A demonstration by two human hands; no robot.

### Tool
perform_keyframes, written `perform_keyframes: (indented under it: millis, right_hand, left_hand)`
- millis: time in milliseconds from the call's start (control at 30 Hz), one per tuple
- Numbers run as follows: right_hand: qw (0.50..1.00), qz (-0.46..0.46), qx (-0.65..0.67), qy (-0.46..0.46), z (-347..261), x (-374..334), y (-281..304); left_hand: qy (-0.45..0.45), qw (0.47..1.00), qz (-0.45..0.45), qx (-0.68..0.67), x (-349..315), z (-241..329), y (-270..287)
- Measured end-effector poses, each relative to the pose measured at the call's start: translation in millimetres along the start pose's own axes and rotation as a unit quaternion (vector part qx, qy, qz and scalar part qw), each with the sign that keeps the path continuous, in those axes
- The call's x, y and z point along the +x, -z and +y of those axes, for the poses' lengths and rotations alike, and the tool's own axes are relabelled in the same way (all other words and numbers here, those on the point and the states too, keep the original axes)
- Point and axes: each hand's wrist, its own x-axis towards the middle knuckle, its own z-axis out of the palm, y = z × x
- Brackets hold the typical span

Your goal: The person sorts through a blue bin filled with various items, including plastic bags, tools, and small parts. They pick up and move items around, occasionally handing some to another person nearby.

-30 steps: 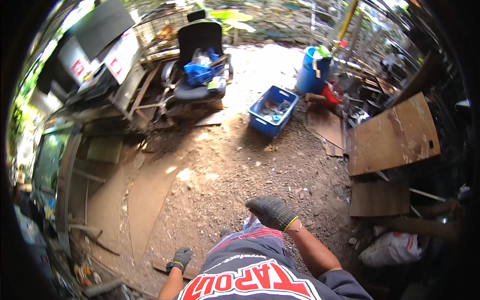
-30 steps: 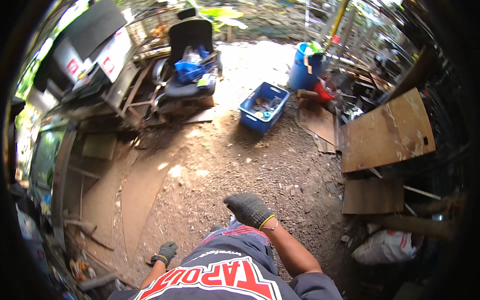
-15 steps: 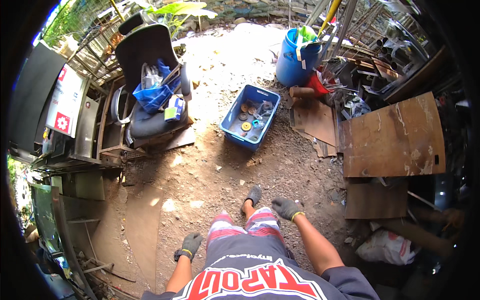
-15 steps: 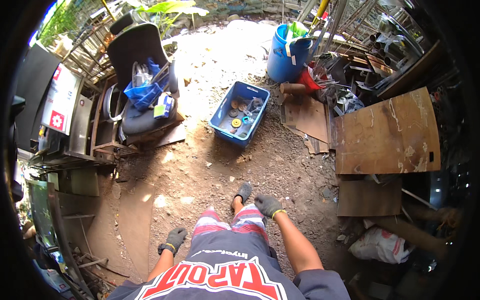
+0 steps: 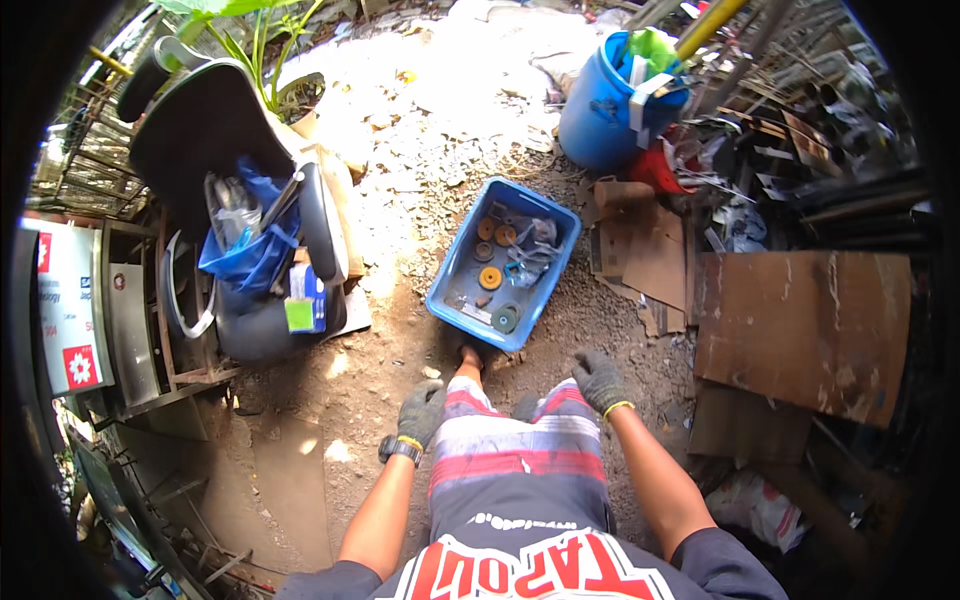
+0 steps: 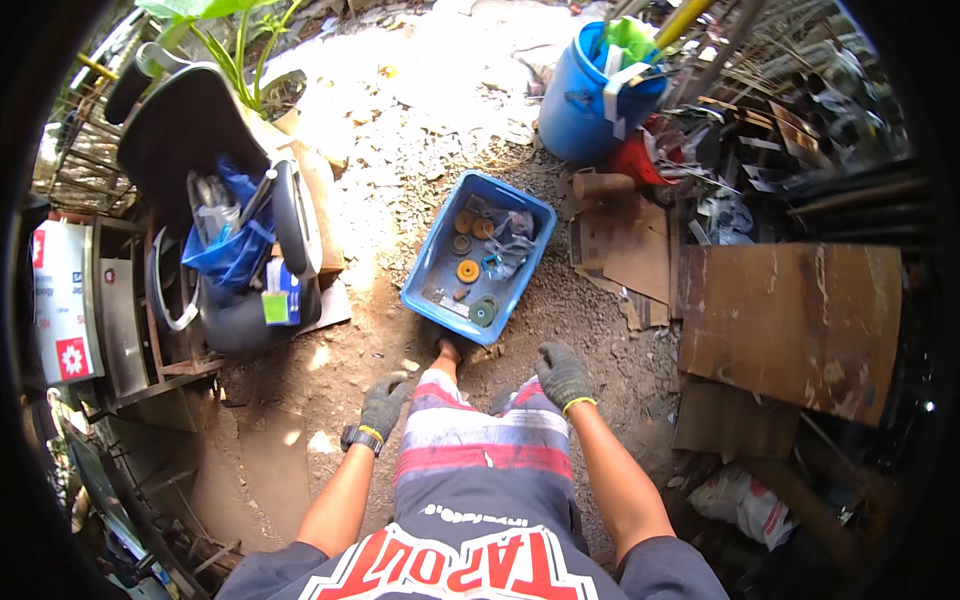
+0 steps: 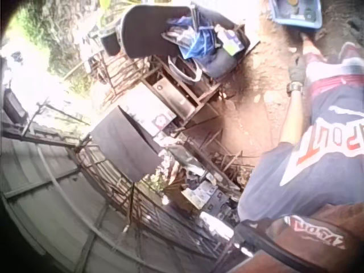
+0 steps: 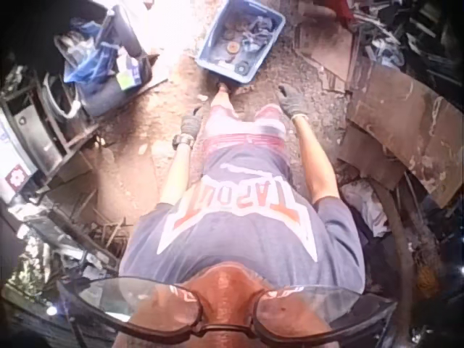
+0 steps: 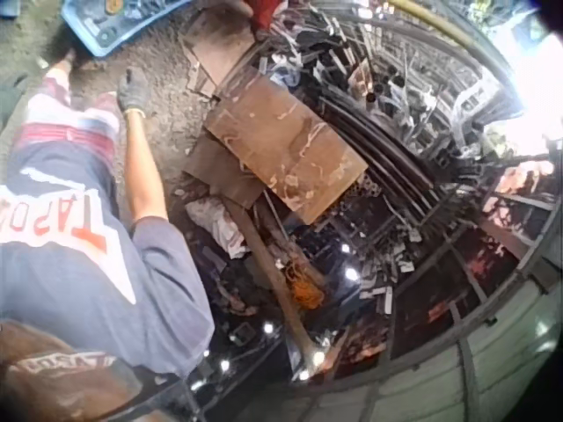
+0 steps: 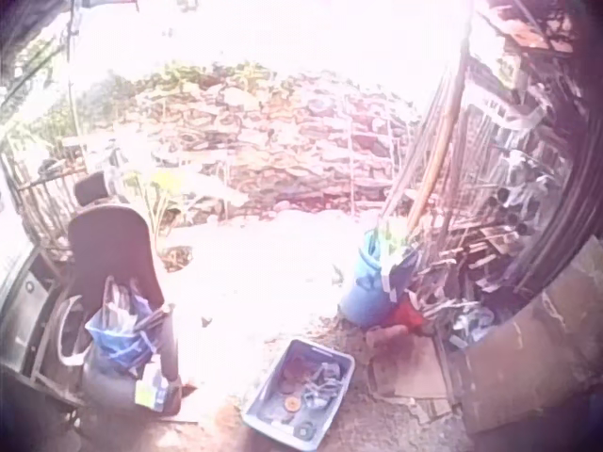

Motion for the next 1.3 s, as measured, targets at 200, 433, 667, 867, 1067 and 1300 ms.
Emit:
perform_keyframes:
  millis: [200,433,667,867,1067,1300]
  right_hand:
    - [0.992,-0.120,-0.034,0.004,-12.5,176.1,-93.8]
    - [0.985,-0.160,0.001,-0.066,67.8,359.3,-322.4]
    - [0.960,-0.138,-0.222,-0.104,110.7,402.4,-446.0]
    - [0.938,-0.301,-0.124,-0.123,99.5,405.6,-442.8]
    - [0.968,-0.236,-0.035,-0.082,86.5,484.7,-303.7]
    - [0.910,-0.286,-0.245,0.170,52.3,664.0,-277.4]
  left_hand:
    - [0.096,0.995,-0.035,-0.009,209.3,52.4,-54.1]
    - [0.157,0.987,-0.031,-0.014,375.8,-65.4,-161.3]
    - [0.069,0.970,-0.058,0.226,499.2,-177.3,-264.9]
    - [0.135,0.940,-0.099,0.298,544.5,-164.8,-299.5]
    - [0.213,0.971,-0.092,0.053,556.6,-185.5,-287.2]
    - [0.203,0.965,0.164,0.041,610.4,-159.2,-303.3]
